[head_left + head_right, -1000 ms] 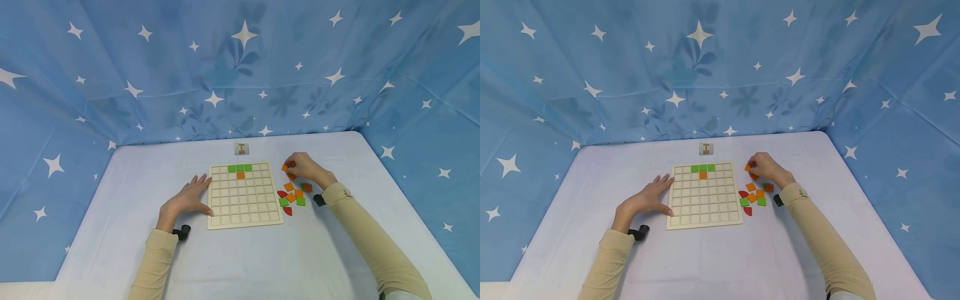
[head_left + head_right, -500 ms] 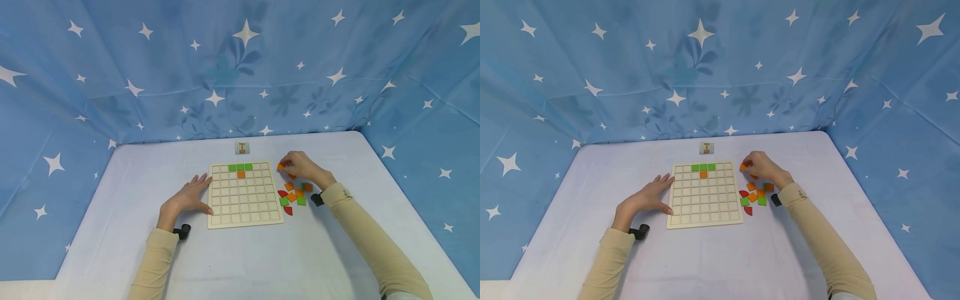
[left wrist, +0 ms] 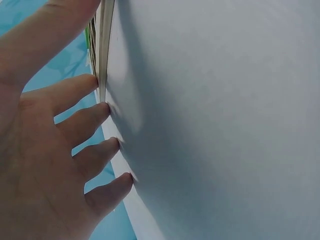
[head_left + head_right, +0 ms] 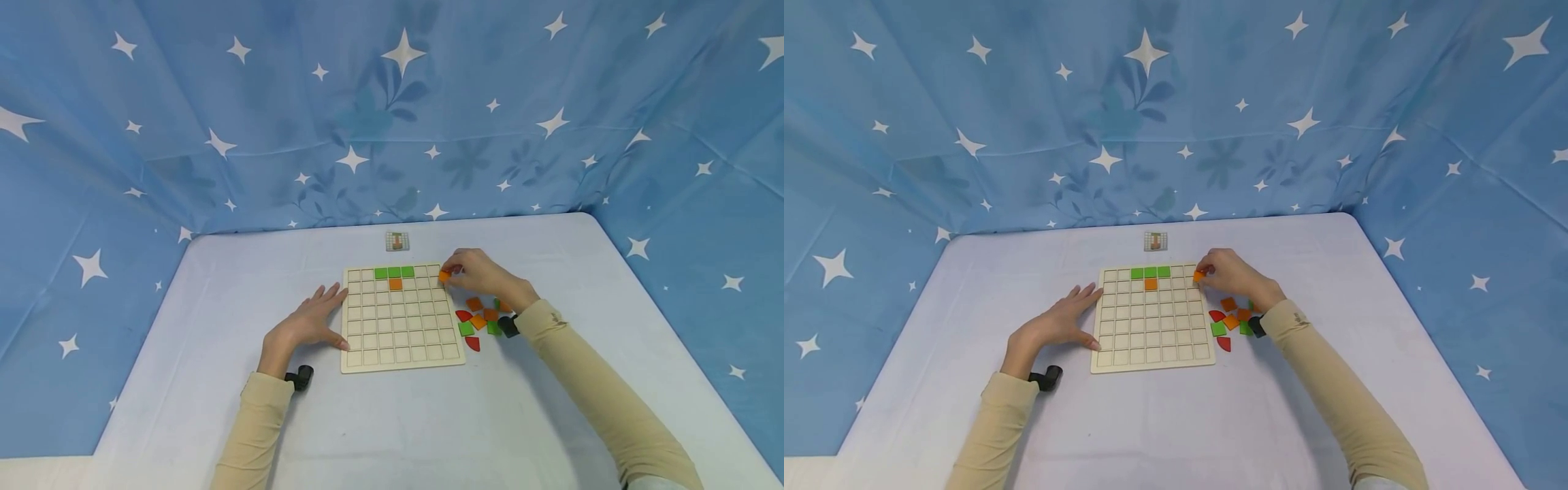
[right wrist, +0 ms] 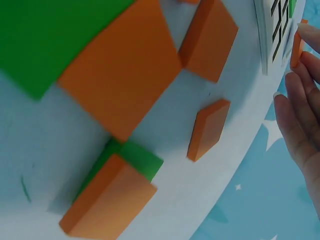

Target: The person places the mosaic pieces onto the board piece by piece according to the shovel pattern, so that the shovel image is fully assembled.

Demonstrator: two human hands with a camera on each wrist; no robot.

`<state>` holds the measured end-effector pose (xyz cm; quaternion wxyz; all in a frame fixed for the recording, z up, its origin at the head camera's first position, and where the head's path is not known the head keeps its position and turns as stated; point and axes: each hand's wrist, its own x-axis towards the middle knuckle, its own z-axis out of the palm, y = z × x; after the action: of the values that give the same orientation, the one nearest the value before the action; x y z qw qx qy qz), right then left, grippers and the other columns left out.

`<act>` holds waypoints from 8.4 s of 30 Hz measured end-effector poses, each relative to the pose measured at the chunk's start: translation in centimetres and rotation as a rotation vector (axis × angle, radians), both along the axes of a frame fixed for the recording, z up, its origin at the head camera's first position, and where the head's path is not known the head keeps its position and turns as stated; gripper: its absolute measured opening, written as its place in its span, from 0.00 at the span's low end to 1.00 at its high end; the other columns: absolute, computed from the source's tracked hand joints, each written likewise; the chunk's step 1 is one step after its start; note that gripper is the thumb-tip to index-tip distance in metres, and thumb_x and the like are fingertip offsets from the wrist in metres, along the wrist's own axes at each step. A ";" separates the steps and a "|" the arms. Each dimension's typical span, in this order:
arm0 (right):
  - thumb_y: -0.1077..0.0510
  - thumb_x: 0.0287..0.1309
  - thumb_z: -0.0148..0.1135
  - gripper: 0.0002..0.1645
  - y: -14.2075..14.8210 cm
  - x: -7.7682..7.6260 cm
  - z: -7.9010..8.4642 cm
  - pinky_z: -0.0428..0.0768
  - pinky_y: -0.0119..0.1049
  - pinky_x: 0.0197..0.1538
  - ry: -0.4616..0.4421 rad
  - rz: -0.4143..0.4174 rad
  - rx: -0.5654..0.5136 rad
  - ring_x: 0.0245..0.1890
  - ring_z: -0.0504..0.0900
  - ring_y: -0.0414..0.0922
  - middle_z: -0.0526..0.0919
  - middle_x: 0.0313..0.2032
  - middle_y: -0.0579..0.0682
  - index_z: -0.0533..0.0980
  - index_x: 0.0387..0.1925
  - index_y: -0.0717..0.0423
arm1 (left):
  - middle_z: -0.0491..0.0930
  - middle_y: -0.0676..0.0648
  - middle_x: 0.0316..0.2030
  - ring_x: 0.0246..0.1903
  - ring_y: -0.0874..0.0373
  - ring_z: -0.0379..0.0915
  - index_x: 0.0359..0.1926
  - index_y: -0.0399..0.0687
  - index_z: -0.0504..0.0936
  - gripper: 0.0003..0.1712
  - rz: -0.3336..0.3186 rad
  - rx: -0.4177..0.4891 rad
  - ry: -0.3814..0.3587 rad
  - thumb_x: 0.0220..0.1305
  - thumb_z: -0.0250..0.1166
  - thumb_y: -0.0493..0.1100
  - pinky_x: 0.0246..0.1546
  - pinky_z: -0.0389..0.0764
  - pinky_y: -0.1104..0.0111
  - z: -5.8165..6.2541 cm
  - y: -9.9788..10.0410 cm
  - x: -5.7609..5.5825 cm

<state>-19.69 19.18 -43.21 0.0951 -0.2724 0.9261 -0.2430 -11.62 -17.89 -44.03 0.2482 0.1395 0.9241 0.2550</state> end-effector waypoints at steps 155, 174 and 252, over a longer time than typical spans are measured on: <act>0.60 0.64 0.70 0.15 -0.5 3.0 0.2 0.85 0.45 0.52 -0.071 0.040 0.045 0.46 0.83 0.49 0.86 0.47 0.51 0.86 0.52 0.58 | 0.42 0.38 0.82 0.81 0.36 0.30 0.82 0.43 0.52 0.68 0.006 -0.004 -0.002 0.48 0.83 0.52 0.80 0.40 0.42 0.1 0.2 -0.1; 0.60 0.62 0.70 0.16 2.9 2.6 -0.8 0.83 0.40 0.46 -0.108 -0.081 0.054 0.38 0.78 0.46 0.86 0.44 0.51 0.86 0.51 0.59 | 0.41 0.38 0.82 0.81 0.36 0.29 0.82 0.44 0.51 0.68 0.007 0.001 -0.009 0.48 0.83 0.52 0.80 0.38 0.42 0.3 0.2 -0.2; 0.56 0.57 0.76 0.16 1.1 3.7 -0.6 0.85 0.42 0.48 -0.063 -0.006 -0.024 0.40 0.80 0.45 0.85 0.39 0.46 0.87 0.46 0.59 | 0.40 0.38 0.82 0.81 0.36 0.28 0.82 0.43 0.51 0.68 0.000 0.006 -0.010 0.49 0.82 0.52 0.81 0.37 0.42 0.4 0.1 -0.2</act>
<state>-16.03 20.32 -43.83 0.1203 -0.2632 0.9204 -0.2630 -11.86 -17.74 -43.63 0.2523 0.1390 0.9221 0.2585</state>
